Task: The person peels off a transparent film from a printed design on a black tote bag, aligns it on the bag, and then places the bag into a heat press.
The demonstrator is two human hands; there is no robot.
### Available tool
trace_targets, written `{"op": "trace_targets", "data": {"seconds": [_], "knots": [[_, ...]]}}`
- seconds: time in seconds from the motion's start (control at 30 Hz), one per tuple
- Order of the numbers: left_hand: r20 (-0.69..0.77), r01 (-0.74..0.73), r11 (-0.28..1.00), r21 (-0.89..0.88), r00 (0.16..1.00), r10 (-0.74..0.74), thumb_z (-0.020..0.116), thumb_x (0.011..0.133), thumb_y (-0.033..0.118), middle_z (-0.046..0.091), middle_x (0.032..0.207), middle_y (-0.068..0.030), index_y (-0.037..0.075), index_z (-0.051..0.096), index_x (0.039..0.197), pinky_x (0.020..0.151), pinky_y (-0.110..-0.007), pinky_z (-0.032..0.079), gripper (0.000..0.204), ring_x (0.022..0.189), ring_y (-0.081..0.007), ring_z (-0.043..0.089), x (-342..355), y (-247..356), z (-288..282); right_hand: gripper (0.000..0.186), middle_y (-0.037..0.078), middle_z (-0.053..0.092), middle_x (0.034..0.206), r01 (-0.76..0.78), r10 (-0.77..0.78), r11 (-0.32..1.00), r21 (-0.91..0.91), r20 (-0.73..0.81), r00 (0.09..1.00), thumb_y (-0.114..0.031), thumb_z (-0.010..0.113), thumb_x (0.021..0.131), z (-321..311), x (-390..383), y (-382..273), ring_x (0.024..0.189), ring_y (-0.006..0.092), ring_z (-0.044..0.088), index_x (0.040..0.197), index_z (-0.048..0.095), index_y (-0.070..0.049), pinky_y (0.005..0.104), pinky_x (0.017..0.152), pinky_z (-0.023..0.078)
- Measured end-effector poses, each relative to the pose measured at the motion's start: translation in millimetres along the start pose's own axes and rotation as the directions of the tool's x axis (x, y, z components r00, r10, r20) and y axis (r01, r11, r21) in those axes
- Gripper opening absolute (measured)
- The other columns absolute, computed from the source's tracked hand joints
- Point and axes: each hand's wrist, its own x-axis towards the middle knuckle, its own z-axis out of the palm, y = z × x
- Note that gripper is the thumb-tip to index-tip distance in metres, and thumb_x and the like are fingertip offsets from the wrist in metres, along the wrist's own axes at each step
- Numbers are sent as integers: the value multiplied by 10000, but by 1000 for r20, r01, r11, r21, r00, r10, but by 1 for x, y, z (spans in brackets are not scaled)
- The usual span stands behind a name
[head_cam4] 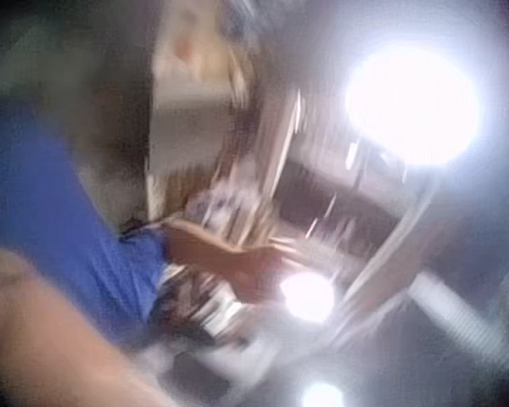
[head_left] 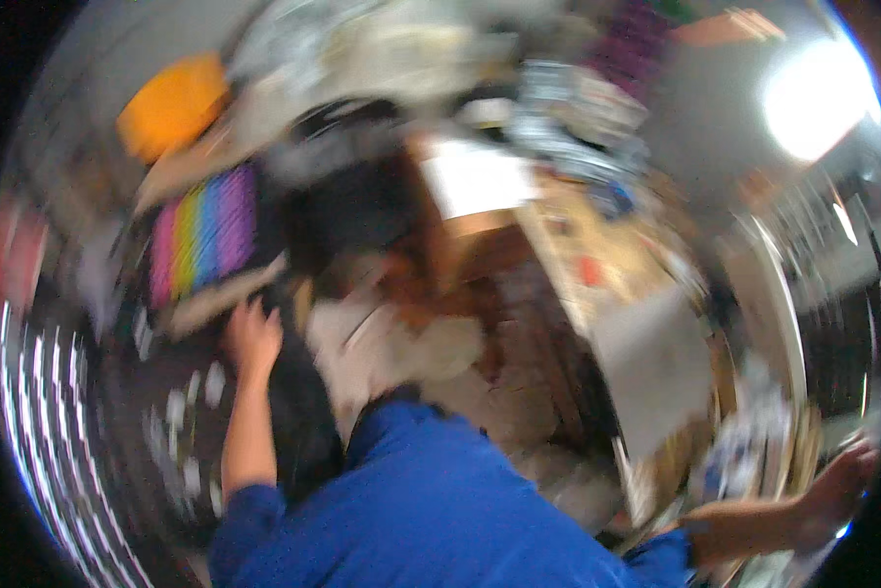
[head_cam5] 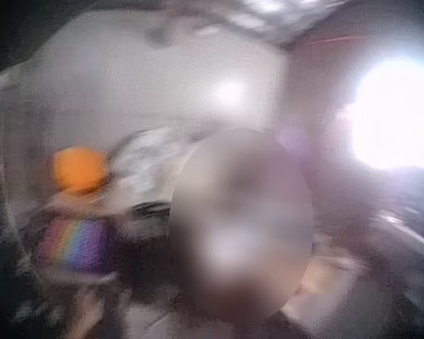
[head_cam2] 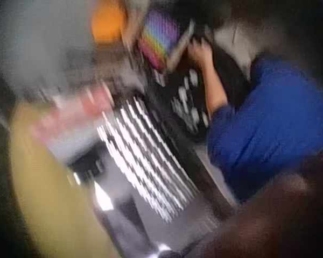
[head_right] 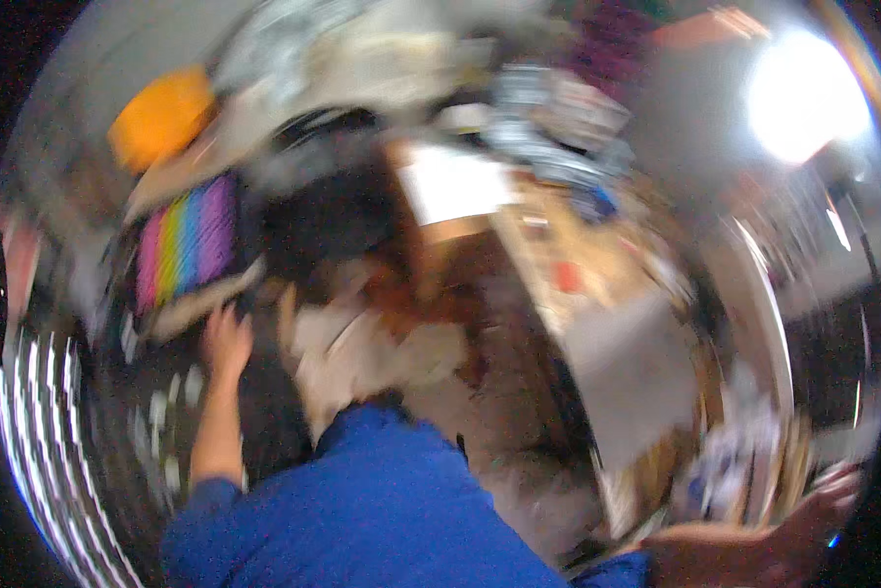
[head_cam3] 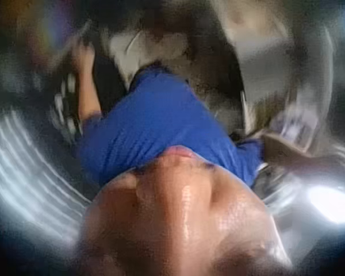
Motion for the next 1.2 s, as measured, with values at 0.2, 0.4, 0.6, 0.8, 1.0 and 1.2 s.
{"op": "trace_targets", "data": {"seconds": [0.2,0.4,0.6,0.8,1.0,1.2], "knots": [[30,234,966,112,971,-239,671,882,274,543,1314,-146,46,566,1284,1126,-569,302,474,1276,-365,474,12,-142,9,340,91,673,1078,-48,-77,992,119,848,524,-103,556,947,335,-67,-126,987,195,637,1274,600,-22,314,863,506],[-225,-171,980,104,956,191,696,867,335,573,1244,-140,42,596,1244,1106,-536,328,488,1203,-337,526,61,-119,37,319,144,711,1062,-192,-265,941,279,959,97,-187,677,898,426,-195,-125,977,233,690,1176,670,-31,351,863,533],[-159,-289,955,73,941,297,578,883,167,677,1063,-102,120,752,1006,1012,-467,422,218,1117,-311,596,180,-76,88,339,144,718,1060,-173,-324,912,372,912,253,-250,692,896,448,-201,-199,996,246,693,1154,673,-31,353,868,538],[-143,-782,519,-345,590,794,582,796,33,611,800,-158,22,615,791,704,-461,482,36,791,-378,603,113,93,-30,824,130,583,1219,-986,-238,-19,164,957,163,-621,602,911,468,-135,-221,1011,286,618,1471,394,-54,486,962,464],[-131,-588,-48,-807,99,986,743,808,99,675,917,-166,4,657,901,749,-406,537,158,826,-356,656,-31,190,-36,514,266,640,1216,-769,132,544,336,870,474,-162,652,790,422,-70,-232,1141,370,630,1260,600,39,422,976,488],[255,-17,384,-923,721,645,490,1014,282,663,992,-100,-13,649,1036,839,-323,464,335,902,-198,617,31,158,107,438,250,687,949,-256,-128,822,509,603,787,-51,625,818,347,-75,-242,968,449,646,1252,572,-33,489,859,515]]}}
